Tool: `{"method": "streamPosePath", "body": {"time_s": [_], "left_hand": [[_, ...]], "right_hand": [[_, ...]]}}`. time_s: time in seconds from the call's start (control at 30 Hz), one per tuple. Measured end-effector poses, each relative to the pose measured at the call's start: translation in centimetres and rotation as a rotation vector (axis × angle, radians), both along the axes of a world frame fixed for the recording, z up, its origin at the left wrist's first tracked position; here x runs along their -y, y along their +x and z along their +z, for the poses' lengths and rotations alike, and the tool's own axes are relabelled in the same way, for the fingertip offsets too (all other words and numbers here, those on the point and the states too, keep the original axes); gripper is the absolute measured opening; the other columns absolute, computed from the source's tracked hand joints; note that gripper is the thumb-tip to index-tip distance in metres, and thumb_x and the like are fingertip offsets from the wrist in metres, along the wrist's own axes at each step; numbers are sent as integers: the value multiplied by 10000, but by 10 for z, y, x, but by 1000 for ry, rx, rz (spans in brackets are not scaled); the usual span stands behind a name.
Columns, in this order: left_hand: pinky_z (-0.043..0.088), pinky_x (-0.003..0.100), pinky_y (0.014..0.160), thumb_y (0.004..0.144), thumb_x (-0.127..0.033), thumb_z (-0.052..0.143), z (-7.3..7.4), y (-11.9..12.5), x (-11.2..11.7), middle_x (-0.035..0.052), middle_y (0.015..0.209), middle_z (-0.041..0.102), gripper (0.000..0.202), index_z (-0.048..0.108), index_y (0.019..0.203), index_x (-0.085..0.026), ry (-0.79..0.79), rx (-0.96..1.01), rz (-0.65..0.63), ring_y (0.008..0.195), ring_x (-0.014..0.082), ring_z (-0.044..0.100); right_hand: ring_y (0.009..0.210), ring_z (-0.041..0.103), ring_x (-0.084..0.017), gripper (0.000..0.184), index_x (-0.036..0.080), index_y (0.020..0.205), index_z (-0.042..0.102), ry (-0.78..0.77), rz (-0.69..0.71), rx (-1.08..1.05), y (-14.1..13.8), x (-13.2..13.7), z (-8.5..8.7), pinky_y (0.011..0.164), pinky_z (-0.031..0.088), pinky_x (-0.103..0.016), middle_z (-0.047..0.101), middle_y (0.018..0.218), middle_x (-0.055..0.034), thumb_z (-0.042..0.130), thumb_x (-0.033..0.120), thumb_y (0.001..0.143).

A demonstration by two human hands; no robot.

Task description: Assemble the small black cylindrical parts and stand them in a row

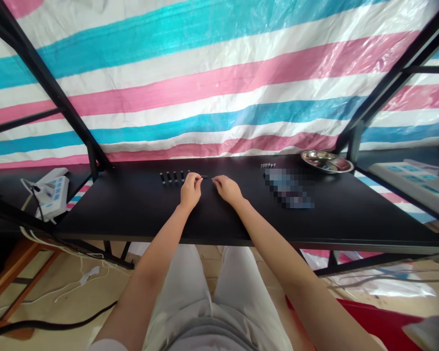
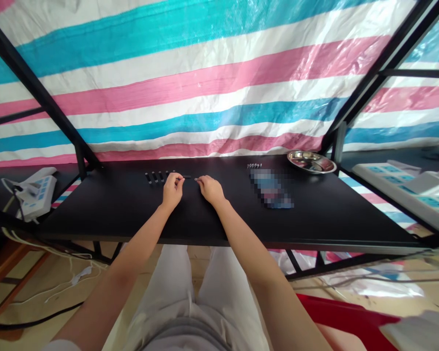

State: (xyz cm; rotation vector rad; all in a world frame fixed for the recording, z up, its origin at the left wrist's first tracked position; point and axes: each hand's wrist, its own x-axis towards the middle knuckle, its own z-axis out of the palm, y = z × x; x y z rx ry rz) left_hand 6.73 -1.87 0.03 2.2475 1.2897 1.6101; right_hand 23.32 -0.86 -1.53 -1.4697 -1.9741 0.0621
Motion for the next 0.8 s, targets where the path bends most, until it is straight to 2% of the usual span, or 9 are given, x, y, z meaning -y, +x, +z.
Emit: {"method": "streamPosePath", "body": {"time_s": [0.17, 0.3, 0.53, 0.8], "left_hand": [[414, 187, 603, 876, -239, 426, -1, 1, 1, 17, 844, 534, 82, 484, 841, -192, 8, 0, -49, 666, 79, 516], [416, 188, 597, 876, -243, 426, -2, 1, 0, 17, 842, 538, 87, 490, 841, -194, -1, -19, -68, 660, 80, 513], [414, 191, 588, 879, -259, 421, -3, 0, -1, 14, 825, 537, 110, 498, 839, -193, 0, -19, -28, 644, 80, 509], [427, 197, 593, 884, -258, 414, 0, 1, 3, 30, 876, 598, 161, 559, 910, -191, -8, -85, -98, 611, 73, 511]], "right_hand": [[796, 598, -195, 255, 179, 994, 646, -55, -53, 71, -1, 2, 3, 689, 438, -281, 650, 918, -83, 434, 253, 872], [800, 595, -192, 263, 182, 1003, 646, -33, -28, 64, -2, 4, 5, 690, 436, -279, 646, 919, -79, 429, 255, 874], [792, 593, -187, 277, 179, 1002, 645, -1, -2, 68, -2, 4, 6, 695, 440, -281, 641, 907, -82, 406, 247, 880], [831, 602, -197, 276, 155, 1030, 629, 5, 19, 26, -3, 3, 4, 747, 464, -298, 651, 933, -91, 423, 209, 853]]}}
